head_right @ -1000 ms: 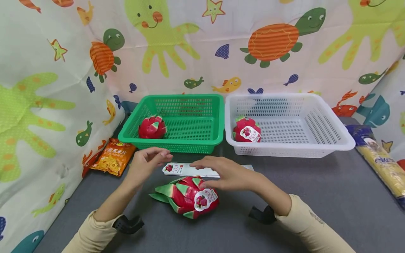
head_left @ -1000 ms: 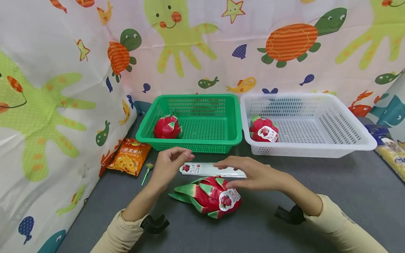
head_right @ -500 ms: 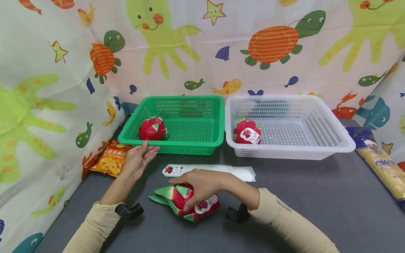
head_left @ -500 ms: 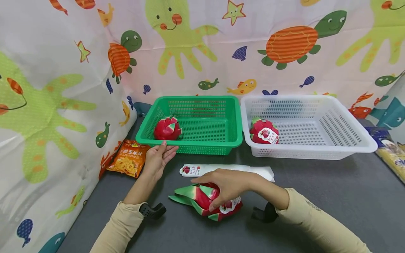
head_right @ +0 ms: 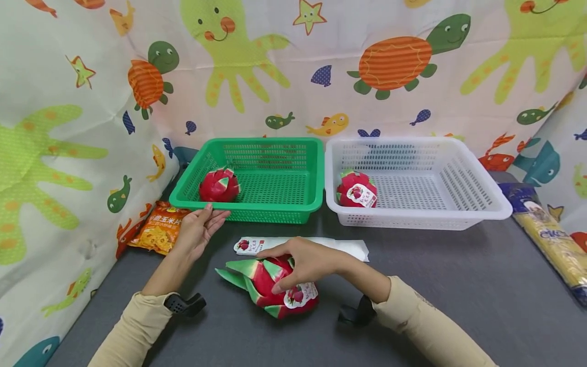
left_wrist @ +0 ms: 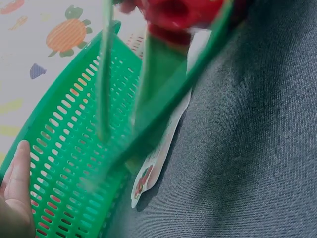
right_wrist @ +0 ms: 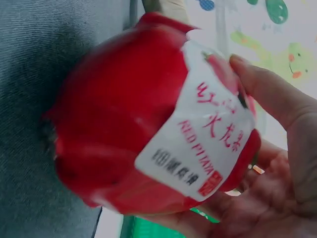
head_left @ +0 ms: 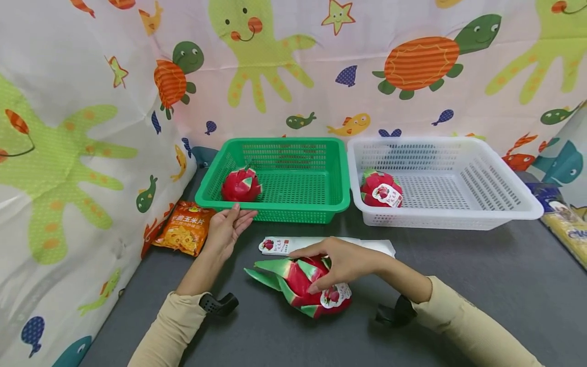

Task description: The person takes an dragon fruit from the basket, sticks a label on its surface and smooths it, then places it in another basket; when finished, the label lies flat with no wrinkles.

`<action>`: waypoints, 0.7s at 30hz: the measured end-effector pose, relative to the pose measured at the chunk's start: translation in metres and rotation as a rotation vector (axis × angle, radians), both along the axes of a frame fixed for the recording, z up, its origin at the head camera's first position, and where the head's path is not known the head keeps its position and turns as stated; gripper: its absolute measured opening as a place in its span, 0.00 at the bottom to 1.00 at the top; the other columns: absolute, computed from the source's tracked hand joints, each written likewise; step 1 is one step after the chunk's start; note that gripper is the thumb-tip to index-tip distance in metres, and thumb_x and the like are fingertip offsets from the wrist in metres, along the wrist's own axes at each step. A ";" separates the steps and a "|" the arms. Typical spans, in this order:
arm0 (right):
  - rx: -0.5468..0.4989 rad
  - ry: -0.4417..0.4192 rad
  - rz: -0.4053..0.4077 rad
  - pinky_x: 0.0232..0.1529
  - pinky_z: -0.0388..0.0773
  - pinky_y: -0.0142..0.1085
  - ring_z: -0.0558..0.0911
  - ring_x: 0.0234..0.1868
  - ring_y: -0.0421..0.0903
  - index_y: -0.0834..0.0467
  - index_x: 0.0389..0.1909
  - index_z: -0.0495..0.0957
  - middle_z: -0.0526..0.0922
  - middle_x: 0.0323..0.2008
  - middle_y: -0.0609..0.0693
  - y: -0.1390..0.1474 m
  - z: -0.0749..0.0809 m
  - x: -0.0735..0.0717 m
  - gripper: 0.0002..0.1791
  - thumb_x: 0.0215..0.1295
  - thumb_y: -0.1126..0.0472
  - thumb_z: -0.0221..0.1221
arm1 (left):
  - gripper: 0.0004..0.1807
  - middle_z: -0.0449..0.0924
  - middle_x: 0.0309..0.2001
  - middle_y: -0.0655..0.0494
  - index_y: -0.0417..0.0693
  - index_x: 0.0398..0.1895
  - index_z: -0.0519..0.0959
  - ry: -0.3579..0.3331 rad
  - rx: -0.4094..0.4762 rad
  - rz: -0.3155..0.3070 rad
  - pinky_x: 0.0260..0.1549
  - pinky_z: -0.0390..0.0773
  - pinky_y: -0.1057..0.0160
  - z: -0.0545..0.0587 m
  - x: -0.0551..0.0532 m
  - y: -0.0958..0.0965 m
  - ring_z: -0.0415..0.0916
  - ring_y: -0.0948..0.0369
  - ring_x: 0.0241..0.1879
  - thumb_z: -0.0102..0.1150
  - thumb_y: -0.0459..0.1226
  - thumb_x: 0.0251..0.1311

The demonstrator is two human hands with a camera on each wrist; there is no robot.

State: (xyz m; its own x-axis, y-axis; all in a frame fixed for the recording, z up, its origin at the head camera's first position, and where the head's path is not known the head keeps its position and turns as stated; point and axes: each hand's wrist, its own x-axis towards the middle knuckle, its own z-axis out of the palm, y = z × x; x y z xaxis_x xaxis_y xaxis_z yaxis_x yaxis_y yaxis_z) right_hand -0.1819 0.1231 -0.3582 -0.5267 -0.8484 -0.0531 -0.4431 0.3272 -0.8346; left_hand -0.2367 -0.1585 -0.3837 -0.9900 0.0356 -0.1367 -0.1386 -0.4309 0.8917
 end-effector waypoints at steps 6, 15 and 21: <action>-0.124 -0.035 -0.171 0.39 0.81 0.38 0.73 0.50 0.50 0.48 0.64 0.65 0.75 0.51 0.50 0.040 0.028 0.001 0.36 0.53 0.56 0.65 | 0.11 0.85 0.31 0.55 0.39 0.40 0.71 -0.007 0.023 -0.022 0.39 0.79 0.69 0.003 0.000 -0.002 0.83 0.63 0.36 0.43 0.38 0.67; -0.077 0.234 -0.854 0.32 0.78 0.26 0.75 0.46 0.42 0.48 0.68 0.58 0.72 0.53 0.54 0.136 0.088 -0.026 0.35 0.60 0.55 0.60 | 0.12 0.85 0.32 0.56 0.38 0.43 0.68 0.000 0.017 -0.026 0.40 0.79 0.69 0.004 -0.001 -0.002 0.83 0.63 0.37 0.43 0.39 0.67; 0.042 0.184 -1.142 0.32 0.78 0.25 0.64 0.59 0.62 0.43 0.70 0.48 0.56 0.66 0.64 0.184 0.077 -0.056 0.45 0.54 0.37 0.57 | 0.12 0.85 0.33 0.55 0.38 0.43 0.67 -0.007 0.016 -0.013 0.40 0.78 0.69 0.000 0.001 -0.004 0.83 0.63 0.37 0.44 0.40 0.66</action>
